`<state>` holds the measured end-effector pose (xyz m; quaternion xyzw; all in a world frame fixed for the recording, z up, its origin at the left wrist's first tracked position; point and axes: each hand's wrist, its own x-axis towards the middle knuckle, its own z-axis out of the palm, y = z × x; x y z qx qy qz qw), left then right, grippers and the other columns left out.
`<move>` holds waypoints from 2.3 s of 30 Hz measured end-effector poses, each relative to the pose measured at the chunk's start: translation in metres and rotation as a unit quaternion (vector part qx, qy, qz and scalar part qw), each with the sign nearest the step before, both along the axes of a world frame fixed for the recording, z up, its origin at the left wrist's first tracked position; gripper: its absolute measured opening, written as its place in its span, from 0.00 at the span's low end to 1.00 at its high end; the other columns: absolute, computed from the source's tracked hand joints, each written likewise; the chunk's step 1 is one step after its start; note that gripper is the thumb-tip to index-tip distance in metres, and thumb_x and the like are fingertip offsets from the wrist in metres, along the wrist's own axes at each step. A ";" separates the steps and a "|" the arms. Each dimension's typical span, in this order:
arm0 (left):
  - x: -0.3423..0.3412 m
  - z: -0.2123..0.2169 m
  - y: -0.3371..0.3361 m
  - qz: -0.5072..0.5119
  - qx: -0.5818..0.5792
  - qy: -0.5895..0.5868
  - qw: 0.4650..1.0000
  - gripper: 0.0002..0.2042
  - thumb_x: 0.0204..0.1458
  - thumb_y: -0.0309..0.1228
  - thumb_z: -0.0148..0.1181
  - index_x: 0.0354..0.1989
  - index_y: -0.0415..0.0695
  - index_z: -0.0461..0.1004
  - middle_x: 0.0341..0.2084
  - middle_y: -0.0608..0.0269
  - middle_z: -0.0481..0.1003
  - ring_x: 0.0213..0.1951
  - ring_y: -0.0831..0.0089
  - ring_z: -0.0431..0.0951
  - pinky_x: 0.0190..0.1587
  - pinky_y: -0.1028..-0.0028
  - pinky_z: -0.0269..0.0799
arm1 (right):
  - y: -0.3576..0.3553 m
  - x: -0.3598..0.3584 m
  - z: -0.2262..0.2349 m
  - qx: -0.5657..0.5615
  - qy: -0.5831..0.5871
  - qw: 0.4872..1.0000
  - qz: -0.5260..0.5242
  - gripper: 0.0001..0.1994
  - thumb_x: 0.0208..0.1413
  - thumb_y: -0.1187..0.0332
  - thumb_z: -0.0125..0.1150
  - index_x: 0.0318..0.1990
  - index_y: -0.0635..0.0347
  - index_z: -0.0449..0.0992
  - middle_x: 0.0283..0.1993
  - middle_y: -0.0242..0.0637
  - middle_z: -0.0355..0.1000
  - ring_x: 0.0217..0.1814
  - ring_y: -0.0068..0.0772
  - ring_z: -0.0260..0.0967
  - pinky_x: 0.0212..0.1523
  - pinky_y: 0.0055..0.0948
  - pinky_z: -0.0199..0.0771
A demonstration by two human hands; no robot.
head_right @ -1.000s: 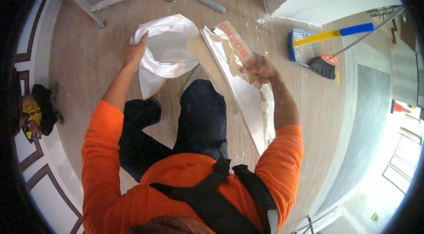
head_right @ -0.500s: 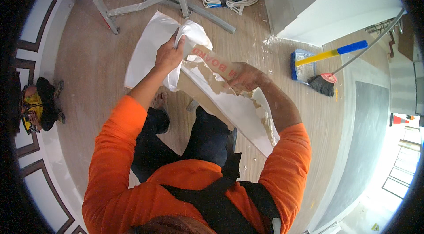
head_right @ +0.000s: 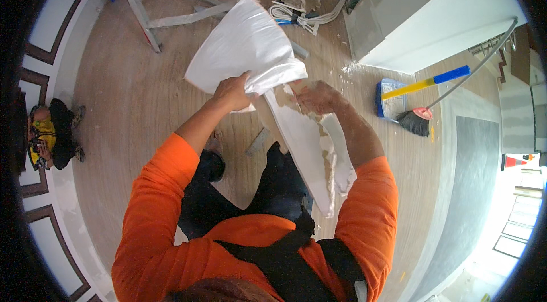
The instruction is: The person walks through a hallway carrying a white cloth and a pink bucket, then enters a construction area. They kneel on the floor and use the cloth to pick up small pieces of debris and dust, placing them into the cloth.
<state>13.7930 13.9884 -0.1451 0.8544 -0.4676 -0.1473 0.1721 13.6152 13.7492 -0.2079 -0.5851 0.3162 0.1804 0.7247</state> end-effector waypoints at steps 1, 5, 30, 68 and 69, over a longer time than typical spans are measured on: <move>0.000 -0.006 0.001 -0.007 0.001 0.029 1.000 0.27 0.58 0.48 0.56 0.59 0.42 0.71 0.47 0.44 0.77 0.50 0.50 0.77 0.55 0.60 0.71 | -0.003 0.000 -0.004 -0.040 0.020 0.999 -0.007 0.15 0.46 0.64 0.75 0.41 0.54 0.78 0.31 0.30 0.75 0.27 0.21 0.70 0.23 0.26 0.68; -0.039 -0.019 0.000 -0.024 -0.078 0.126 0.989 0.26 0.59 0.48 0.55 0.59 0.40 0.70 0.46 0.42 0.77 0.50 0.49 0.77 0.55 0.62 0.71 | 0.026 0.020 -0.005 -0.071 0.016 0.997 0.001 0.05 0.55 0.62 0.66 0.37 0.46 0.80 0.30 0.28 0.74 0.28 0.20 0.66 0.26 0.28 0.65; 0.035 0.035 0.012 0.146 -0.265 0.556 0.774 0.35 0.57 0.53 0.60 0.62 0.34 0.66 0.56 0.51 0.71 0.57 0.62 0.71 0.57 0.67 0.68 | 0.035 -0.152 -0.050 0.128 -0.088 0.964 -0.216 0.37 0.62 0.39 0.49 0.68 0.59 0.61 0.64 0.50 0.65 0.60 0.47 0.69 0.60 0.45 0.67; 0.000 0.056 0.064 -0.017 0.033 0.125 0.991 0.25 0.52 0.41 0.66 0.55 0.39 0.74 0.47 0.47 0.78 0.49 0.58 0.79 0.55 0.66 0.70 | 0.200 -0.092 -0.002 0.188 -0.129 0.952 -0.205 0.22 0.54 0.73 0.63 0.55 0.73 0.70 0.47 0.48 0.77 0.44 0.41 0.79 0.47 0.39 0.80; -0.006 0.053 0.068 -0.013 0.038 0.120 0.992 0.25 0.52 0.41 0.66 0.55 0.39 0.74 0.47 0.46 0.78 0.49 0.58 0.79 0.55 0.66 0.70 | 0.202 -0.092 0.002 0.195 -0.135 0.947 -0.215 0.22 0.53 0.73 0.63 0.55 0.74 0.70 0.46 0.48 0.77 0.44 0.42 0.79 0.47 0.39 0.80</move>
